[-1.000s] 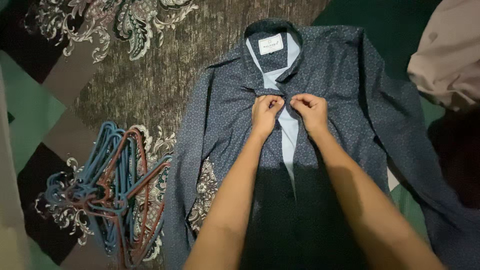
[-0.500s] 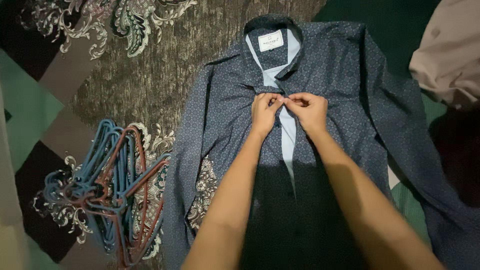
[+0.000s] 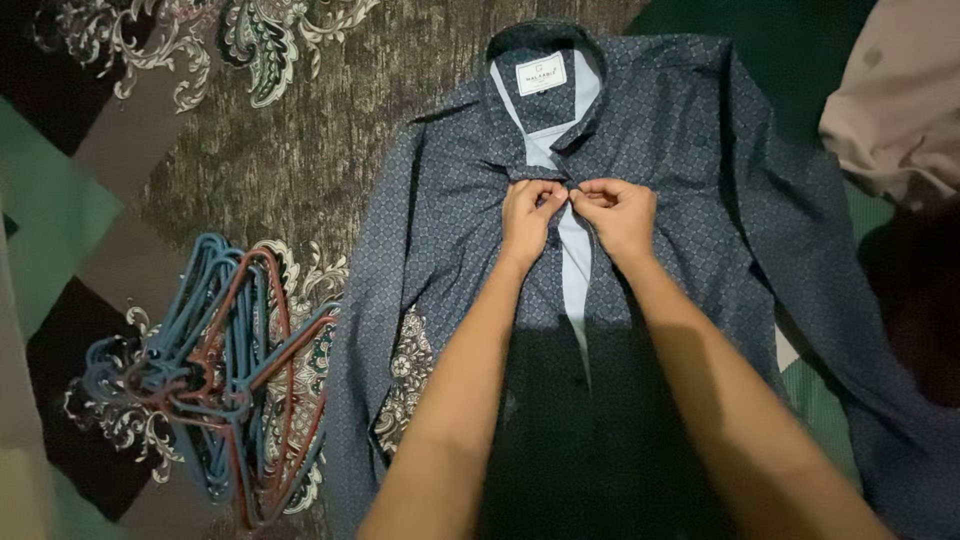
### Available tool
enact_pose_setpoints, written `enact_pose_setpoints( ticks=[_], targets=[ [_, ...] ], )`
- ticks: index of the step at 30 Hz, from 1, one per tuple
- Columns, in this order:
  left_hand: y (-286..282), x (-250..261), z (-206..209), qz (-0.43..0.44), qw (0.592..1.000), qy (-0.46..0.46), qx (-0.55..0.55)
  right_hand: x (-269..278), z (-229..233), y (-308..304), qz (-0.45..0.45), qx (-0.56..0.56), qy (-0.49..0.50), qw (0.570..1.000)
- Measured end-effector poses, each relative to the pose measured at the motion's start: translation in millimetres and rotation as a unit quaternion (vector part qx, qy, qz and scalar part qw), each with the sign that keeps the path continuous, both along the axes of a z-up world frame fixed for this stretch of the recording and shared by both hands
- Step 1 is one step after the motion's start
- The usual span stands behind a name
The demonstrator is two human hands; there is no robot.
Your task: The person buttons a dark patterned shirt laid on a bed, starting from the collar and working down the placket, then buttons the cuffs. The person folds the shirt neatly on the bed.
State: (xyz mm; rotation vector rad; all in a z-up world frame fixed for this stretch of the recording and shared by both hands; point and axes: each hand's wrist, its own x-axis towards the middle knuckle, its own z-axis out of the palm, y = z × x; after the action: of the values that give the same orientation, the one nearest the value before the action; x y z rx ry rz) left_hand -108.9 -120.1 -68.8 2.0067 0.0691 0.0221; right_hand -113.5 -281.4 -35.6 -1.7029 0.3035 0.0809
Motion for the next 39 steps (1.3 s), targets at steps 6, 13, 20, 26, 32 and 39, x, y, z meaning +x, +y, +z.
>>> enact_pose_setpoints(
  ticks=[6, 13, 20, 26, 32, 39],
  targets=[
    [-1, 0, 0, -0.002, 1.0, -0.009, 0.007, 0, -2, 2, 0.005, -0.021, -0.021, 1.0],
    [-3, 0, 5, 0.009, 1.0, 0.004, 0.011, -2, 3, -1, 0.015, -0.061, -0.034, 0.997],
    [-5, 0, 4, 0.021, 0.999, -0.014, 0.024, -6, 7, -5, 0.04, -0.108, -0.096, 0.989],
    [-4, 1, 4, 0.023, 0.999, -0.009, 0.027, 0, 7, -11, 0.073, -0.07, -0.052, 0.993],
    [-3, 0, 0, 0.028, 0.999, -0.02, -0.025, 8, 7, -13, 0.084, 0.023, 0.062, 0.994],
    [4, -2, 15, 0.015, 0.999, -0.003, -0.05, 10, 5, -12, 0.089, 0.063, 0.074, 0.991]
  ],
)
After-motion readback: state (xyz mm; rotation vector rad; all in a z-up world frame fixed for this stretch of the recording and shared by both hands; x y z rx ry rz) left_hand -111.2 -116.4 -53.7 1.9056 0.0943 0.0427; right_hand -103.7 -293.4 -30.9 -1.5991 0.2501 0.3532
